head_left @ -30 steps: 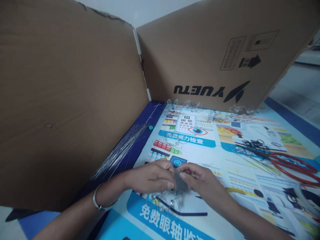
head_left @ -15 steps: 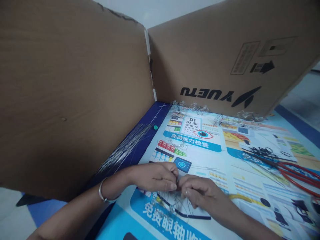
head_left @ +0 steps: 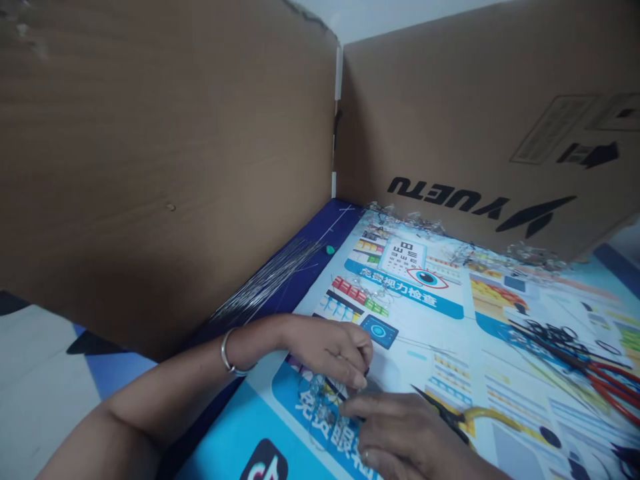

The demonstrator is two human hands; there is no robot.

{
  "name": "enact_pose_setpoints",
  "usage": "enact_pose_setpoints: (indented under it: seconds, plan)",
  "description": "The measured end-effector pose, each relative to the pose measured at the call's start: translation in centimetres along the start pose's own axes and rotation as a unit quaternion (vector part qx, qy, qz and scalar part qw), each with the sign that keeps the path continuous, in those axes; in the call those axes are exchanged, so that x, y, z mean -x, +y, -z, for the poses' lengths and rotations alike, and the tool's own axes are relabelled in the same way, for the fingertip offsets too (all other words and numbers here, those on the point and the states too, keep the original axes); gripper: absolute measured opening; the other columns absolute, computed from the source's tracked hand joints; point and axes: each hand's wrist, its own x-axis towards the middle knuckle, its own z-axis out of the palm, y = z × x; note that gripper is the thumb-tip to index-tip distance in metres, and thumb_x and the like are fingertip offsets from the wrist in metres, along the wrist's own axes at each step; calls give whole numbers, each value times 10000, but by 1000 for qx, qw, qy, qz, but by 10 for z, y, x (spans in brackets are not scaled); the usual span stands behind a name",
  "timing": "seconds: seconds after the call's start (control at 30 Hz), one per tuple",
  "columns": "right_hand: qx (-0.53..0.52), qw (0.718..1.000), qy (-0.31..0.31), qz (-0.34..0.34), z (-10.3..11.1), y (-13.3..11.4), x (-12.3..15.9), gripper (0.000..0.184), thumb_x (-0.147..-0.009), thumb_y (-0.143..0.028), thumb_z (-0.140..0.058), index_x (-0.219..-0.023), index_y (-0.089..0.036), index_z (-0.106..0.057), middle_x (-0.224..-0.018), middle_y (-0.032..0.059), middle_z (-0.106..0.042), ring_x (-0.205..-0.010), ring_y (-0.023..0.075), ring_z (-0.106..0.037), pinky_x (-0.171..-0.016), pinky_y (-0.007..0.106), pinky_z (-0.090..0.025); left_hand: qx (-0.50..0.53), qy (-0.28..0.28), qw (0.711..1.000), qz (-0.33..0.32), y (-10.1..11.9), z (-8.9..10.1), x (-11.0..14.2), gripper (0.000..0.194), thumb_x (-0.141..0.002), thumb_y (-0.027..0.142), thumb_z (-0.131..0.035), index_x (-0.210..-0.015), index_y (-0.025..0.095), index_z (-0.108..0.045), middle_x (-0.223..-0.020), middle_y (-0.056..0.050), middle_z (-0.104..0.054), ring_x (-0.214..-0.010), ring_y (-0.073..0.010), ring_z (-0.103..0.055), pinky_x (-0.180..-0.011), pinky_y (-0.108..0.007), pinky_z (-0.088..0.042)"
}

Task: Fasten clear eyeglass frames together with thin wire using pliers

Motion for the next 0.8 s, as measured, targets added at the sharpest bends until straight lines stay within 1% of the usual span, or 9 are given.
enact_pose_setpoints:
  seconds: [0.1,0.23,0.3,0.5,0.6,0.7,0.8]
  plan:
    - [51,998,17,17,-1,-2,1,185,-900,-302,-486,-917,-250,-663,-1056,27,-684,-928,149,-652,-776,197,-514,-4,-12,1000,2,4,1,-1,457,-855,514,-472,-590,172,-618,-836,-58,-559,-856,-187,-530,-826,-294,-431]
    - [90,995,-12,27,-4,2,2,170,-888,-309,-510,-938,-256,-664,-1075,27,-679,-940,158,-651,-786,214,-516,-14,-9,1000,-1,6,0,-2,443,-857,486,-480,-562,175,-590,-830,-57,-556,-864,-192,-523,-860,-311,-413]
    - [103,994,-16,23,-5,5,2,169,-886,-316,-512,-933,-256,-664,-1087,29,-673,-951,163,-647,-801,221,-511,-20,-6,1000,-3,7,0,-2,433,-866,464,-469,-563,176,-578,-845,-63,-553,-867,-192,-523,-859,-311,-414]
    - [97,995,0,21,-6,6,3,154,-882,-300,-517,-890,-248,-662,-1093,27,-671,-979,159,-636,-838,192,-487,-34,5,999,4,5,0,-1,329,-853,378,-499,-595,185,-561,-842,-65,-554,-863,-193,-521,-837,-307,-423]
    - [93,995,7,17,-4,5,2,131,-870,-281,-533,-868,-248,-660,-1079,24,-675,-969,161,-640,-839,187,-485,-45,15,999,-2,3,0,0,333,-846,359,-513,-568,179,-543,-824,-67,-546,-840,-186,-521,-800,-297,-438]
    - [87,996,7,15,-2,4,1,123,-867,-282,-532,-860,-255,-652,-1062,20,-680,-955,166,-644,-833,204,-495,-25,17,1000,8,2,0,1,345,-845,341,-518,-540,180,-509,-752,-53,-530,-797,-174,-517,-744,-276,-453]
    - [88,996,-2,16,-2,4,2,123,-871,-264,-523,-863,-247,-644,-1077,27,-673,-964,164,-639,-820,212,-502,-8,12,1000,13,1,-1,2,300,-835,306,-529,-561,187,-498,-682,-33,-513,-769,-170,-516,-711,-261,-453]
